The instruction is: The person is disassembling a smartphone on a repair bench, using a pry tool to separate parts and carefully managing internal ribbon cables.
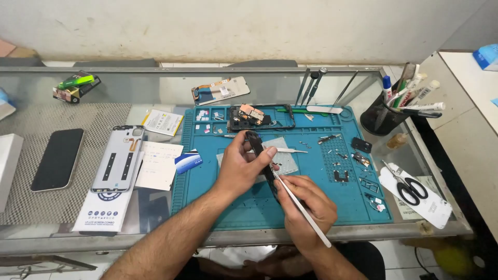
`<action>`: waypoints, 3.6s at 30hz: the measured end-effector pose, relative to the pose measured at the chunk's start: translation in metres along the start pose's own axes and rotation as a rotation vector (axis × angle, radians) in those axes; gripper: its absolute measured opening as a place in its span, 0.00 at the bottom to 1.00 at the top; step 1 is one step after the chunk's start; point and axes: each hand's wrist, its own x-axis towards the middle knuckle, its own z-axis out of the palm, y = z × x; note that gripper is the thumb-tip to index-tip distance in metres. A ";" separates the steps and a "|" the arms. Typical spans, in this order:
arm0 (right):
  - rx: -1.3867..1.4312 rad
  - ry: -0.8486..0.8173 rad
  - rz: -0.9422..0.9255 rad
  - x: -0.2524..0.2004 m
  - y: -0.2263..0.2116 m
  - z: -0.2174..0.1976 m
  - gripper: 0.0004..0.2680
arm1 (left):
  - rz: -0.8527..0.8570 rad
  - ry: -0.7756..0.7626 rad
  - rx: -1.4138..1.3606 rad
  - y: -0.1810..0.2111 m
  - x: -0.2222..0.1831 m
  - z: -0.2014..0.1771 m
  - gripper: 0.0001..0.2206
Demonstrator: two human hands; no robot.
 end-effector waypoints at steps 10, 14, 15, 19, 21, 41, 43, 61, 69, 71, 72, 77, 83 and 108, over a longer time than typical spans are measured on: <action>0.055 0.017 0.050 0.001 0.006 -0.001 0.04 | -0.018 0.000 0.002 0.000 -0.001 0.002 0.16; -0.072 0.002 -0.127 0.001 0.003 -0.002 0.06 | 0.010 0.000 -0.032 -0.004 0.000 0.001 0.15; -0.122 -0.007 -0.198 0.001 0.003 -0.002 0.06 | 0.014 0.002 -0.020 -0.004 0.000 0.000 0.15; -0.167 -0.064 -0.328 0.002 0.000 -0.003 0.06 | 0.044 -0.029 -0.043 -0.013 0.003 -0.004 0.15; -0.126 -0.013 -0.204 0.001 -0.003 0.000 0.04 | 0.117 -0.089 -0.081 -0.017 0.004 -0.007 0.17; -0.249 -0.095 -0.387 0.006 -0.016 -0.007 0.04 | 0.183 -0.190 -0.160 -0.015 -0.001 -0.004 0.15; -0.214 -0.079 -0.343 0.008 -0.016 -0.006 0.03 | 0.166 -0.185 -0.157 -0.017 0.000 -0.004 0.15; 0.227 0.118 0.322 0.031 0.058 -0.051 0.06 | 0.085 0.053 -0.188 -0.004 0.018 -0.017 0.29; 0.125 -0.211 0.418 0.051 0.064 -0.079 0.12 | 0.089 0.140 -0.297 -0.004 0.039 -0.033 0.32; 0.089 -0.275 0.436 0.055 0.058 -0.075 0.15 | 0.098 0.165 -0.303 0.000 0.042 -0.041 0.33; 0.053 -0.337 0.452 0.056 0.055 -0.074 0.21 | 0.107 0.190 -0.310 0.001 0.043 -0.045 0.34; -0.034 -0.422 0.405 0.061 0.051 -0.066 0.11 | 0.072 0.225 -0.286 0.005 0.048 -0.053 0.40; -0.129 -0.445 0.366 0.089 0.046 -0.077 0.13 | 0.011 0.149 -0.216 0.006 0.048 -0.056 0.44; -0.331 -0.733 0.144 0.136 0.039 -0.067 0.02 | 0.074 -0.075 -0.417 0.002 0.044 -0.052 0.32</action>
